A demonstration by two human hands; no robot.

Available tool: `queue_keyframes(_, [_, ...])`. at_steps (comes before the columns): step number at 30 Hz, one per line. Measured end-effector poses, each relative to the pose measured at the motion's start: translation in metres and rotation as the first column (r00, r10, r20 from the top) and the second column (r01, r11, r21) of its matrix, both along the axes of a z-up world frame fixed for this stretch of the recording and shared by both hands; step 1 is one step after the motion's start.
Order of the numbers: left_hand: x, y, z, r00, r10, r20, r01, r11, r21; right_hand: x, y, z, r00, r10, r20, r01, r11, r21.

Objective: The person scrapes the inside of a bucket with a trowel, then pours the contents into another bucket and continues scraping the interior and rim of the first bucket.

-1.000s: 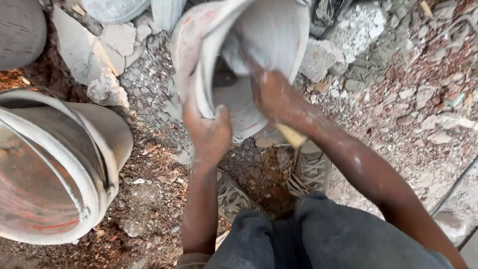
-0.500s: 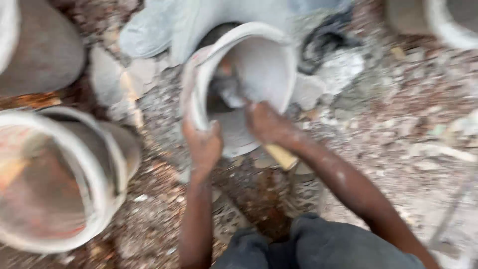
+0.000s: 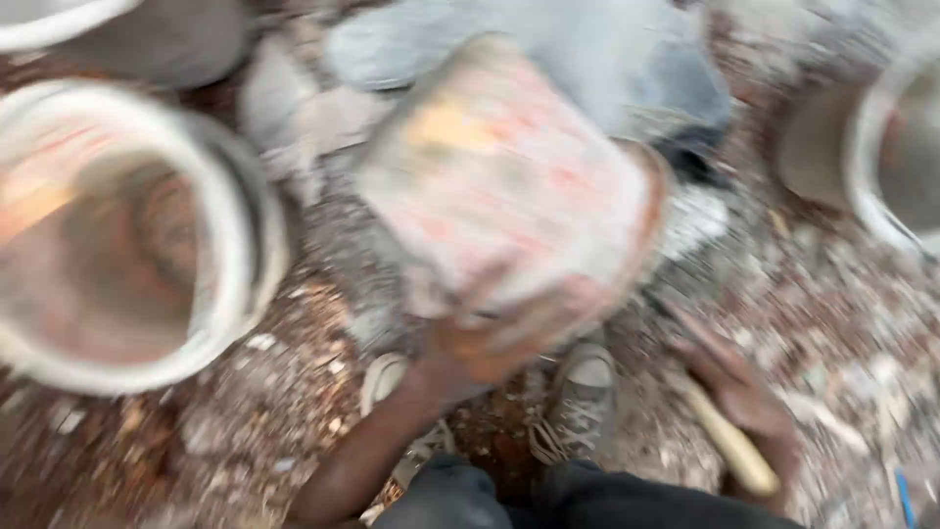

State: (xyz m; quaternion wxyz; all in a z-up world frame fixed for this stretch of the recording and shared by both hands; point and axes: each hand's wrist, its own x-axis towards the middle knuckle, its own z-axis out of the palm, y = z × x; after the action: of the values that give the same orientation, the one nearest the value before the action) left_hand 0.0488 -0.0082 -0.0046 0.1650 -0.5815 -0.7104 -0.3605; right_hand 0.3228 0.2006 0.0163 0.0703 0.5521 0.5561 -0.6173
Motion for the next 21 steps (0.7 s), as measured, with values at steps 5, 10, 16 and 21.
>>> queue_keyframes(5, [0.013, -0.004, -0.074, 0.888, -0.035, -0.459, -0.072, 0.974, -0.213, 0.082, 0.03, -0.056, 0.972, -0.229, -0.046, 0.232, 0.97, 0.067])
queue_keyframes(10, [0.026, 0.012, -0.083, 0.904, -0.014, -0.428, -0.101, 0.965, -0.243, 0.101, 0.059, -0.09, 0.923, -0.02, -0.383, -0.001, 0.999, -0.053])
queue_keyframes(16, [-0.03, 0.016, 0.024, 0.968, 0.216, 0.124, -0.218, 0.976, -0.001, 0.081, 0.048, -0.082, 0.943, -0.029, -0.333, 0.027, 1.0, -0.012])
queue_keyframes(21, [-0.062, -0.061, 0.121, 0.559, 0.343, 0.755, -0.523, 0.852, 0.0, 0.071, 0.061, -0.103, 0.989, -0.005, -0.147, 0.015, 0.998, 0.068])
